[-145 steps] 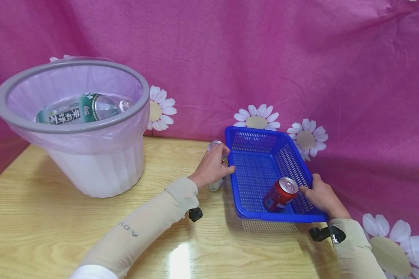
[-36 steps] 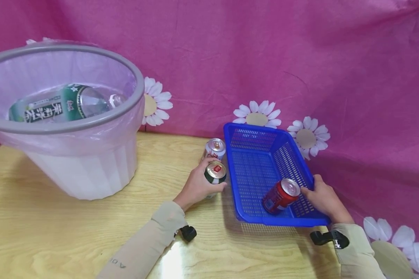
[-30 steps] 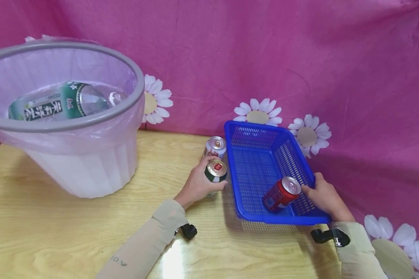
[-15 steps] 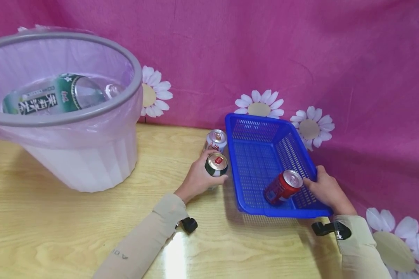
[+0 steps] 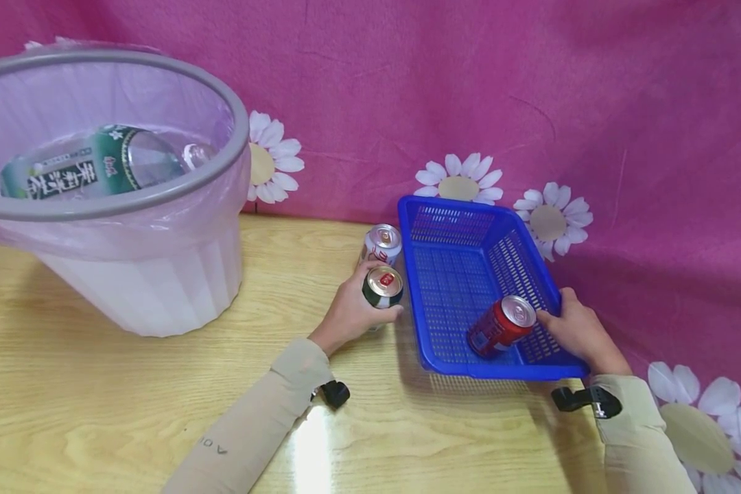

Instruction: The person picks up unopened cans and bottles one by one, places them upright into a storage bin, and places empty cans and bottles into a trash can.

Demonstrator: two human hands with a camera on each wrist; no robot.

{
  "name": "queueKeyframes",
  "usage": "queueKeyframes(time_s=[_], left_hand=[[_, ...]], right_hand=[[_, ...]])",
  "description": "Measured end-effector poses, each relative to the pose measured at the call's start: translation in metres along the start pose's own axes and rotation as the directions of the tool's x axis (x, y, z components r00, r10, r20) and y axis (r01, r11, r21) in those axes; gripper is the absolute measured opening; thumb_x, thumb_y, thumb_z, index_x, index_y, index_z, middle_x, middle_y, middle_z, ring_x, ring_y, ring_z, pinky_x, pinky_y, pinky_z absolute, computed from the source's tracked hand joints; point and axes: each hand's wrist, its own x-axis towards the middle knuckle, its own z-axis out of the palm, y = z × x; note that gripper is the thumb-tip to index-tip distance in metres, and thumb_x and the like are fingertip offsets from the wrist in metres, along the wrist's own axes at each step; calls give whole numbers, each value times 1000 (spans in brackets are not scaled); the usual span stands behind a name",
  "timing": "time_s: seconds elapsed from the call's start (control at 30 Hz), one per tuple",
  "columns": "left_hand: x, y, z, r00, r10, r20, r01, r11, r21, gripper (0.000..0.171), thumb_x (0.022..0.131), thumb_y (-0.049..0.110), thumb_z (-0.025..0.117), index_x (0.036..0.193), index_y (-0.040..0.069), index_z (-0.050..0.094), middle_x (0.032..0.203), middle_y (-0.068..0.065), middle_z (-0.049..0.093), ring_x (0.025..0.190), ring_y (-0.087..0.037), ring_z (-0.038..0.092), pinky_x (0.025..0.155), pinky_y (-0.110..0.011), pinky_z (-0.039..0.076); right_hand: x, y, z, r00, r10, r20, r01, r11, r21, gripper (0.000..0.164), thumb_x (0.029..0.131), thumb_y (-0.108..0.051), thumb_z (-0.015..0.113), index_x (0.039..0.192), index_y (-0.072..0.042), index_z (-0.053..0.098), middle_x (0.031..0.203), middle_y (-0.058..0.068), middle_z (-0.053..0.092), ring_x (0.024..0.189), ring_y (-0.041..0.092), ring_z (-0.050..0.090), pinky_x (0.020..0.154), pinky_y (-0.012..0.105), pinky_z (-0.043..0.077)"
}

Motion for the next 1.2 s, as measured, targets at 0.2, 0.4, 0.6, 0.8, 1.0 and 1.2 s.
queueKeyframes(time_s=[0.2,0.4,0.6,0.8,1.0,1.2], left_hand=[[0,0,-1,1000,-1,5,1,1000,2,72,67,31,84,129,27,49,109,0,69,98,-15,65,89,-34,54],[1,0,-2,1000,-8,2,8,1000,-8,73,67,30,84,130,26,48,109,-2,69,99,-16,65,90,-34,54],[1,0,-2,1000,2,3,-2,1000,-5,72,67,30,84,130,25,48,110,-1,68,100,-15,65,90,-34,54],[1,-1,-2,1000,3,8,-2,1000,-16,72,67,30,84,130,25,48,110,-1,68,100,-15,65,91,-35,54],[0,-1,-2,1000,-4,15,4,1000,-13,73,68,30,85,131,24,48,112,-1,68,101,-15,65,92,-34,53],[0,-2,-2,1000,-9,28,9,1000,-15,73,68,30,85,132,25,47,113,-1,68,102,-15,65,93,-34,53]], right_hand=[[1,-1,-1,1000,4,3,-4,1000,4,64,98,-43,48,132,8,29,116,39,57,92,45,66,75,56,55],[1,-4,-2,1000,-15,-20,15,1000,-12,63,97,-44,48,129,8,31,111,38,58,90,43,65,74,52,54],[1,-5,-2,1000,-6,-9,6,1000,-6,65,97,-45,48,130,8,31,113,38,57,89,44,66,74,54,55],[1,-4,-1,1000,-6,-14,6,1000,-8,63,97,-44,48,130,8,32,112,38,58,88,43,66,74,54,55],[2,-1,0,1000,-10,-18,10,1000,-12,63,97,-44,49,129,8,32,111,37,59,88,43,66,73,54,55],[0,-1,0,1000,-10,-24,10,1000,-11,62,97,-43,49,128,8,33,111,37,59,88,43,66,73,53,55]])
